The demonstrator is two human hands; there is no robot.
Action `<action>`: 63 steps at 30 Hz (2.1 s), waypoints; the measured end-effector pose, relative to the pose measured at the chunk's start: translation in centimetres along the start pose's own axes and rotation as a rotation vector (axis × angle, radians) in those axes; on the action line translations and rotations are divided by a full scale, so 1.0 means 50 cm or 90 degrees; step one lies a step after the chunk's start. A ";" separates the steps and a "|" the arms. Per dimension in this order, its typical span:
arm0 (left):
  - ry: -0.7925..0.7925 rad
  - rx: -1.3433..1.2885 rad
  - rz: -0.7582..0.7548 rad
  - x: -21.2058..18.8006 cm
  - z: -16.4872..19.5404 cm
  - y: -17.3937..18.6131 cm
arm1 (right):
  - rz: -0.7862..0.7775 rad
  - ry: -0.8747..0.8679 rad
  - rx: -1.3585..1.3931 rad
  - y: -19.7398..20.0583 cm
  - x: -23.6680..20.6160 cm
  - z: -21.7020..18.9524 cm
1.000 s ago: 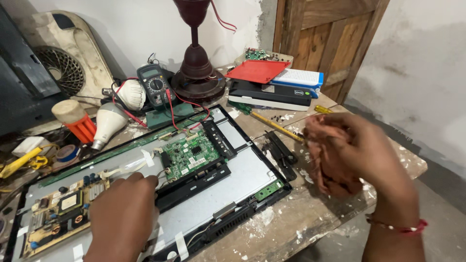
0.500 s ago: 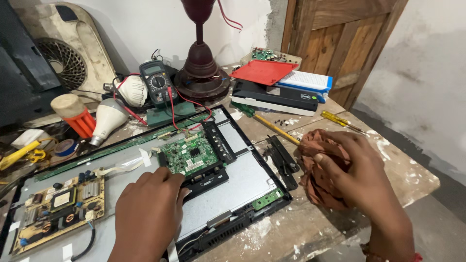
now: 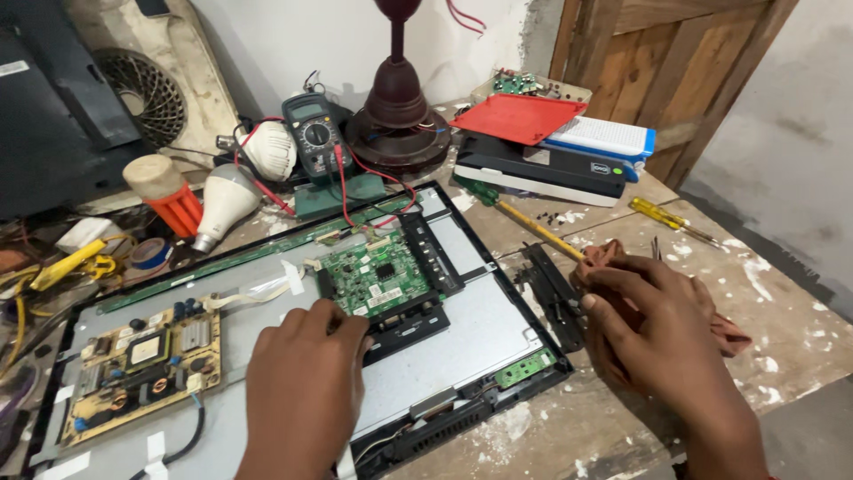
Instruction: The person works on the disassembled back of a television lying on a cluttered workbench, handling the power board and main board, wiping components with a cloth, and using a screwdriver to unscrew and adjust parts on the boards.
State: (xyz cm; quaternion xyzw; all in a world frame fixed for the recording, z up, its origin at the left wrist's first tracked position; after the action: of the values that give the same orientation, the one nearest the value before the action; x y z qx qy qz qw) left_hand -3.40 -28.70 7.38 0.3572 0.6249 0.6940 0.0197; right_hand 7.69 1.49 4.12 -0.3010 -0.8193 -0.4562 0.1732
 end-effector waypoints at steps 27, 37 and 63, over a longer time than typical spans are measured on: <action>-0.084 0.138 -0.177 -0.126 -0.265 0.043 | -0.010 0.105 0.077 -0.061 -0.033 -0.242; -0.081 0.204 -0.077 -0.130 -0.400 0.108 | -0.059 0.213 -0.035 -0.124 -0.052 -0.305; 0.468 -0.053 0.073 -0.248 -0.753 0.117 | -0.406 0.395 0.050 -0.369 0.015 -0.617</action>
State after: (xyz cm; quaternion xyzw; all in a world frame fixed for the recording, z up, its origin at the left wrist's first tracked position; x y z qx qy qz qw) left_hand -11.34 -67.97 8.04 0.1170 0.5403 0.8009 -0.2301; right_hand -4.59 -31.95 8.82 0.1250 -0.7969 -0.5242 0.2728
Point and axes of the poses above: each hand's wrist, its own x-axis towards the middle knuckle, its own y-axis out of the back of the hand, z = x × y, the point moved 8 cm from there along x, towards the middle knuckle, and after that the axes turned 12 degrees about x, right-handed, at the moved point
